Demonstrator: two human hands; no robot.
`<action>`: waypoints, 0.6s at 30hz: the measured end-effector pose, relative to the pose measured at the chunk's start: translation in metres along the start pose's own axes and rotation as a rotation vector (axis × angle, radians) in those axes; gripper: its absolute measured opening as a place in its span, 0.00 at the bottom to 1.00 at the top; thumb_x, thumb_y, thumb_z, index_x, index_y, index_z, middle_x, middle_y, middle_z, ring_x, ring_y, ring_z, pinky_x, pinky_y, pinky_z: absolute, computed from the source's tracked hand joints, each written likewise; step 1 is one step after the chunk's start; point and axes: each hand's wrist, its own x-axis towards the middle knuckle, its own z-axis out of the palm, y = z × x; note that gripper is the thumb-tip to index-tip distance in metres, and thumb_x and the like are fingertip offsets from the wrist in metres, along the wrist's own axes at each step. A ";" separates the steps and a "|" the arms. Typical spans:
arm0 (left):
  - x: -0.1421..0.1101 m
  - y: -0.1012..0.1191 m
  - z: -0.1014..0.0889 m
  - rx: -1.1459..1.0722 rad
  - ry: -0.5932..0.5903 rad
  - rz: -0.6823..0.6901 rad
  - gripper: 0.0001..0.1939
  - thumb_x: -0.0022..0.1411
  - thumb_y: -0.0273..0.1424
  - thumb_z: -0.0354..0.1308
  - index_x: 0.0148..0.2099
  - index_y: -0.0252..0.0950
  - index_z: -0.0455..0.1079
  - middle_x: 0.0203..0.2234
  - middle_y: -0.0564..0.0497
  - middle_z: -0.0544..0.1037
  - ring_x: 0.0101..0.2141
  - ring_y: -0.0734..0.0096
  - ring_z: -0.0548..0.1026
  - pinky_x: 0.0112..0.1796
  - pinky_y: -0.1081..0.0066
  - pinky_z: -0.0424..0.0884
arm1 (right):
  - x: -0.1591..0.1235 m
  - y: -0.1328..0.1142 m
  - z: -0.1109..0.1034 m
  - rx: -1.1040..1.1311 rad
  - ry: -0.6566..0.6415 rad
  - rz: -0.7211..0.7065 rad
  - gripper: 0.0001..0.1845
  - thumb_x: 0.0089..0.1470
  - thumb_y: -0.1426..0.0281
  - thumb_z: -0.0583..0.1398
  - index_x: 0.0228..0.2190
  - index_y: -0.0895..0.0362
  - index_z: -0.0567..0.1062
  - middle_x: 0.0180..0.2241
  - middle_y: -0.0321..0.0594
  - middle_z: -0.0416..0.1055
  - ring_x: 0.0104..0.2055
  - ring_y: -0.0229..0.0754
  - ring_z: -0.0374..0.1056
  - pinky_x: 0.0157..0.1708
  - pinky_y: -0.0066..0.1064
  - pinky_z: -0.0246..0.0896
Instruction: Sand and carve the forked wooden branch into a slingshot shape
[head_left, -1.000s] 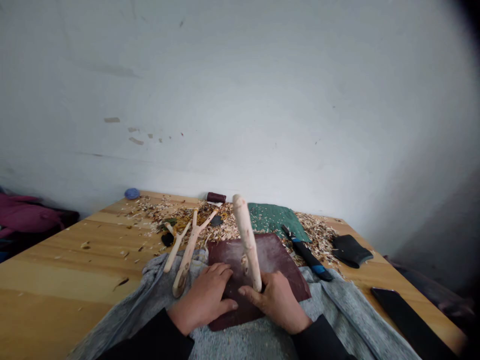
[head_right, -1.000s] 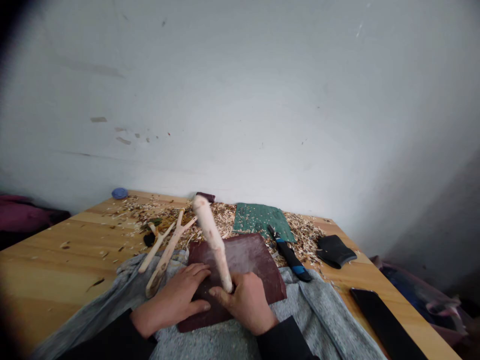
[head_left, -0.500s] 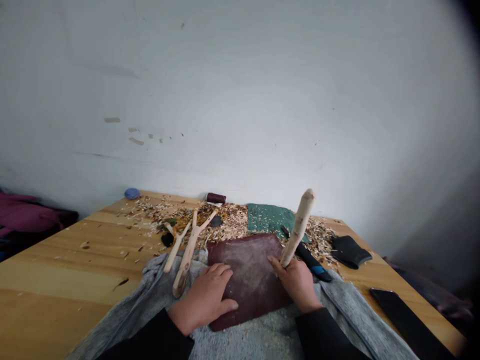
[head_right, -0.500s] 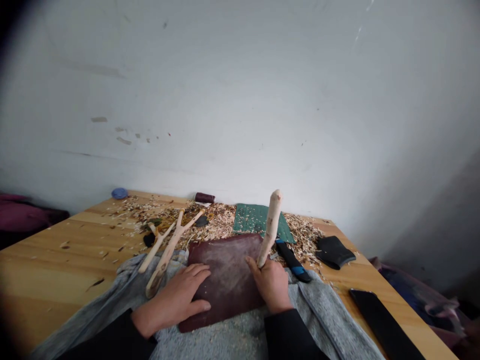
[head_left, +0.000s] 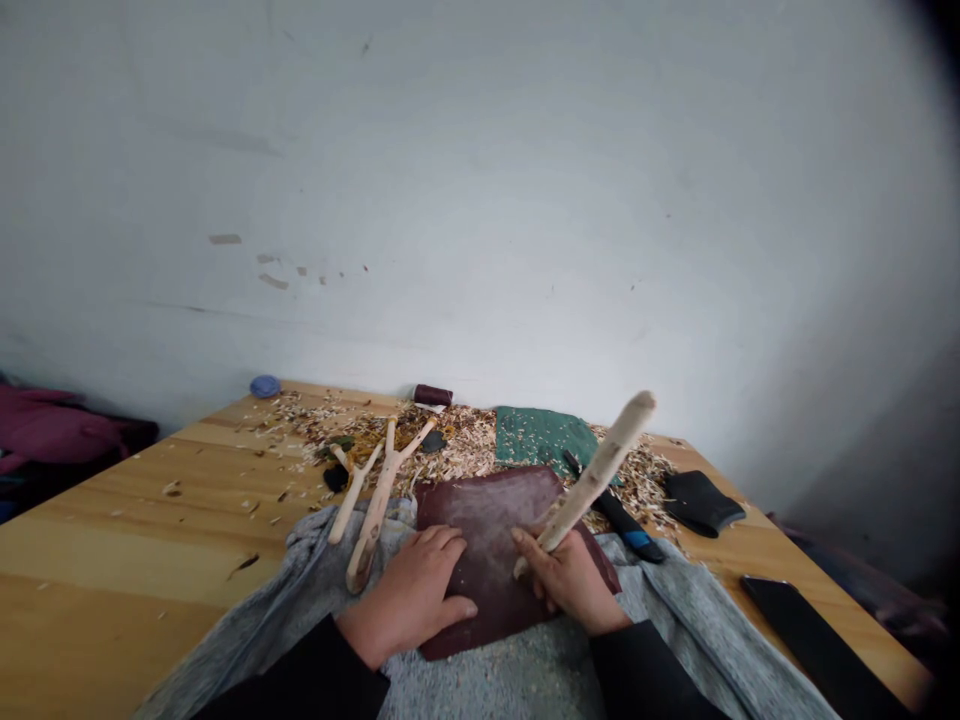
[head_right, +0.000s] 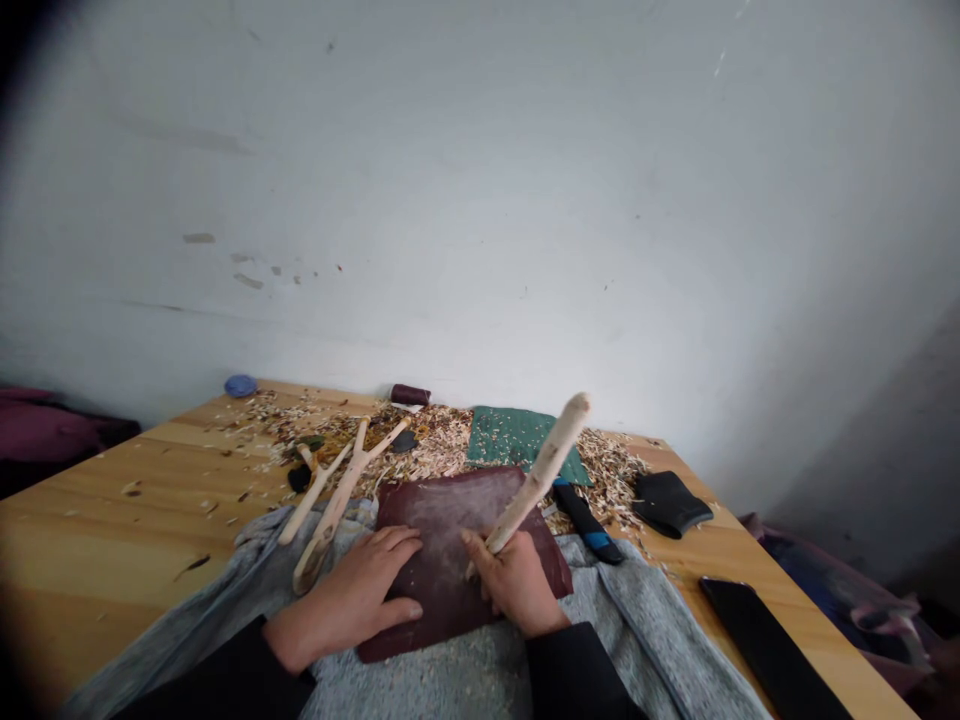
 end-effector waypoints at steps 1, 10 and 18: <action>0.000 0.000 0.000 0.001 -0.001 0.002 0.27 0.55 0.39 0.61 0.56 0.34 0.66 0.57 0.40 0.68 0.57 0.52 0.64 0.57 0.57 0.58 | 0.005 0.006 -0.005 -0.042 0.102 0.003 0.26 0.53 0.46 0.53 0.19 0.53 0.65 0.10 0.30 0.59 0.09 0.34 0.55 0.10 0.24 0.46; -0.001 0.002 -0.002 0.007 -0.008 -0.006 0.27 0.55 0.37 0.62 0.55 0.34 0.67 0.56 0.40 0.68 0.56 0.51 0.65 0.57 0.55 0.59 | 0.006 0.011 -0.009 -0.215 0.183 -0.175 0.26 0.56 0.51 0.55 0.15 0.55 0.67 0.14 0.36 0.66 0.16 0.35 0.62 0.17 0.24 0.53; 0.000 -0.003 0.002 -0.004 0.007 0.000 0.27 0.55 0.38 0.61 0.56 0.35 0.66 0.56 0.41 0.68 0.56 0.52 0.64 0.57 0.56 0.58 | -0.003 0.001 0.011 -0.218 0.070 -0.280 0.24 0.56 0.53 0.55 0.19 0.56 0.75 0.18 0.37 0.71 0.22 0.37 0.66 0.21 0.24 0.57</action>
